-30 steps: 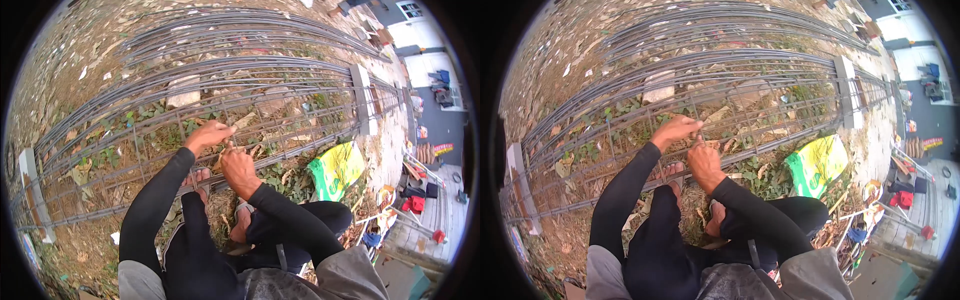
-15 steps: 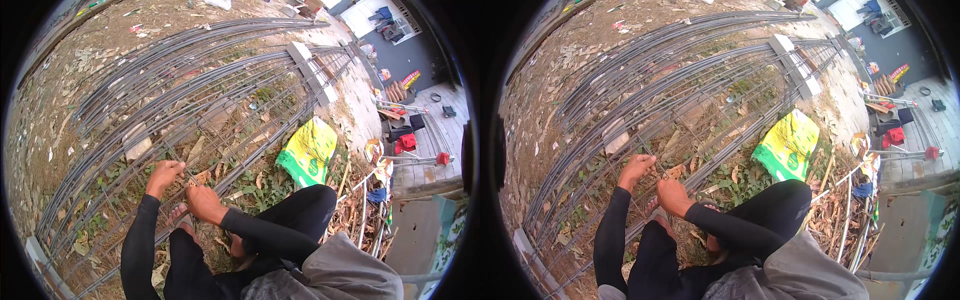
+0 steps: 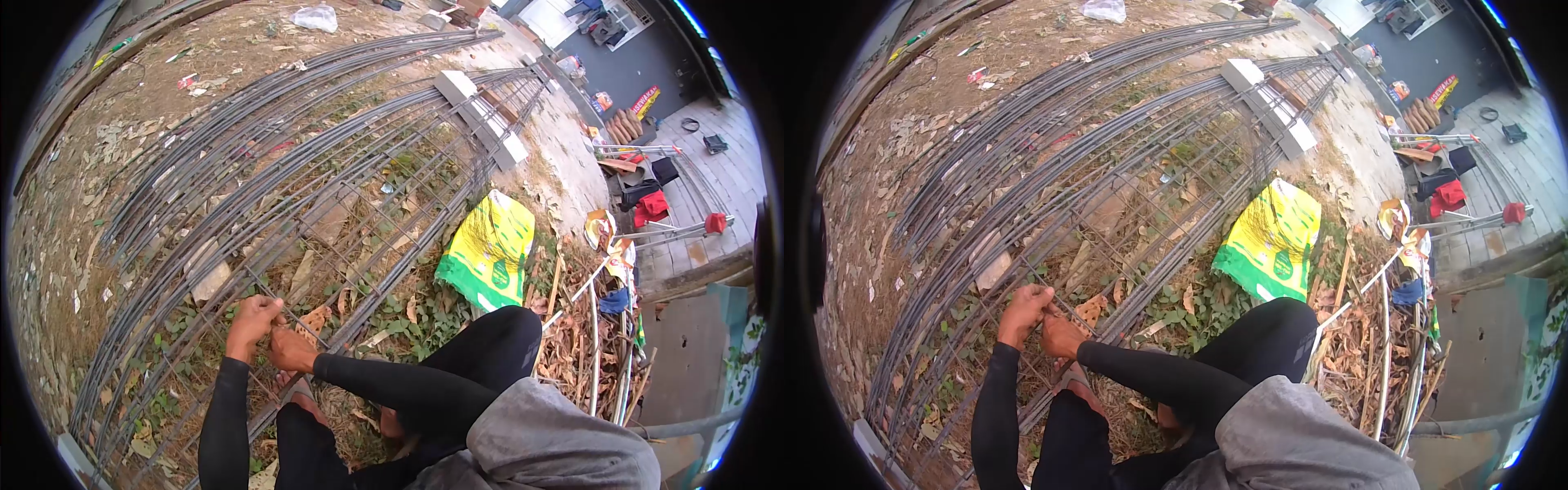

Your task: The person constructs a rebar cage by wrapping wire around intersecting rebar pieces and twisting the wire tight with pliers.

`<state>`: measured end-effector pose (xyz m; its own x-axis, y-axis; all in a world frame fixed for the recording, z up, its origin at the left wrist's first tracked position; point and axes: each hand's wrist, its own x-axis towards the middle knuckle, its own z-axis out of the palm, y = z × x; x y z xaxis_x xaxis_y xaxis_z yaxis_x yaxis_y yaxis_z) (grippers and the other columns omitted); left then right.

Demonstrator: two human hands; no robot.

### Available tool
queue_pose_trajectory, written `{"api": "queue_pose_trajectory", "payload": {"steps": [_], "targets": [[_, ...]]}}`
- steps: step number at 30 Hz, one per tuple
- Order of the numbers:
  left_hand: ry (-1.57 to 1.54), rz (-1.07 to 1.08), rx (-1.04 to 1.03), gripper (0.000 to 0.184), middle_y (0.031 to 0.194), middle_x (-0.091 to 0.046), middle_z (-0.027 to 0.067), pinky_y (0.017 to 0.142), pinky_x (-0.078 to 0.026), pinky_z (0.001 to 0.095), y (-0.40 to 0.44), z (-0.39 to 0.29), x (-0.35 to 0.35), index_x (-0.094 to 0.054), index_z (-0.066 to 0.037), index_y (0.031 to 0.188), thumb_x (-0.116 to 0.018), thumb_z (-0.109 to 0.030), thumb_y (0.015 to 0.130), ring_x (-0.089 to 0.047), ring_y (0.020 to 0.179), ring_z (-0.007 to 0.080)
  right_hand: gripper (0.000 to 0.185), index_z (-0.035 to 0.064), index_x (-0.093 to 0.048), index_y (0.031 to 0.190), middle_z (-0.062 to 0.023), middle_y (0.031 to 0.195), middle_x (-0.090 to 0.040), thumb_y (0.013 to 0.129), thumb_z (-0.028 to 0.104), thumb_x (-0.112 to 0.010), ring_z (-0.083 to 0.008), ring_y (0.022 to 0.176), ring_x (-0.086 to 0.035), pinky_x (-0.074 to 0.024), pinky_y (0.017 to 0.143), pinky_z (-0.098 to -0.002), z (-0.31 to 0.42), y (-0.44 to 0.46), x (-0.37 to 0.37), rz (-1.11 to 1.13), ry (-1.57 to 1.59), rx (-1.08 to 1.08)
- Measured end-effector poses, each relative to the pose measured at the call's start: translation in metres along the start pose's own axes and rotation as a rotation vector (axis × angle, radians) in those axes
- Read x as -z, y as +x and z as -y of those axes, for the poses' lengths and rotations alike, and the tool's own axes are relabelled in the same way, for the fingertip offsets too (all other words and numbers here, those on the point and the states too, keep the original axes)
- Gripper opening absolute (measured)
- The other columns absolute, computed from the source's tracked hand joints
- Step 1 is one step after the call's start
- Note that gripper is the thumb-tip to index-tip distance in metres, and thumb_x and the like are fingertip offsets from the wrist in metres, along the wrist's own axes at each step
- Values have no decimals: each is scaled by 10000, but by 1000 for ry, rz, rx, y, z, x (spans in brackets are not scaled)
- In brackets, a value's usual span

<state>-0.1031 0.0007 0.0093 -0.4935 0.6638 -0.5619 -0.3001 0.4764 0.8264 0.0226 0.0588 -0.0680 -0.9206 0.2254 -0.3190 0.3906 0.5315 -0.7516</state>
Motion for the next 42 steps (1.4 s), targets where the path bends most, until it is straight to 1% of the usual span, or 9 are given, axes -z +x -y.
{"api": "queue_pose_trajectory", "payload": {"steps": [7,10,15,18,22,30,34,37,42], "targets": [[3,138,53,376,825,-745,54,516,-376,264,5,3,7,-713,-12,957,-639,-372,1035,-487,569,62,517,-100,-423,1306,-352,1142,-651,930,205,-603,-502,1055,-648,-512,904,-564,40,-17,47,139,82,-105],[-46,27,-47,362,851,-757,69,546,-422,282,8,15,-2,-734,4,989,-665,-349,1021,-528,586,75,436,-100,-537,1224,-340,1040,-679,979,259,-579,-482,969,-666,-503,838,-564,51,-33,67,154,-66,-51],[287,-187,-198,337,673,-677,129,585,-458,414,-3,10,-6,-779,-6,879,-718,-330,945,-616,580,199,271,2,-733,907,-231,794,-717,957,208,-564,-429,737,-697,-545,720,-512,92,-49,146,125,-170,-9],[416,-404,-334,346,609,-597,159,565,-437,430,-15,10,-19,-767,-25,829,-721,-356,918,-581,545,306,235,11,-736,916,-203,717,-705,928,184,-578,-416,685,-697,-561,702,-484,110,-26,171,-225,-199,178],[516,-605,-464,233,642,-631,206,575,-473,480,-20,28,-30,-728,-2,809,-733,-222,886,-618,617,424,240,-2,-735,962,-211,864,-743,900,195,-614,-404,806,-729,-579,766,-483,105,31,157,-1,-516,166],[607,-605,-565,154,838,-693,207,657,-507,486,-36,20,-42,-725,-22,983,-698,-129,876,-668,744,408,371,-17,-726,1062,-237,975,-747,779,222,-750,-410,880,-744,-598,778,-490,102,91,137,262,-823,161],[653,-723,-628,235,984,-700,213,829,-468,483,-34,22,-60,-696,-1,1085,-652,-86,870,-667,947,392,281,-29,-746,885,-209,735,-697,848,249,-739,-350,723,-726,-538,617,-497,69,106,145,345,-554,232],[858,-739,-552,476,1312,-580,239,1017,-341,510,-47,14,-77,-560,74,1292,-639,-47,838,-518,1250,366,420,-30,-744,720,-177,601,-629,913,343,-727,-330,677,-710,-491,550,-485,85,82,166,322,77,-275],[879,-730,-548,639,1357,-487,288,1081,-310,532,-41,26,-85,-423,112,1411,-632,-42,827,-459,1280,402,441,-47,-760,793,-216,709,-699,840,391,-782,-349,784,-737,-570,670,-467,101,90,162,394,-355,43]]}}
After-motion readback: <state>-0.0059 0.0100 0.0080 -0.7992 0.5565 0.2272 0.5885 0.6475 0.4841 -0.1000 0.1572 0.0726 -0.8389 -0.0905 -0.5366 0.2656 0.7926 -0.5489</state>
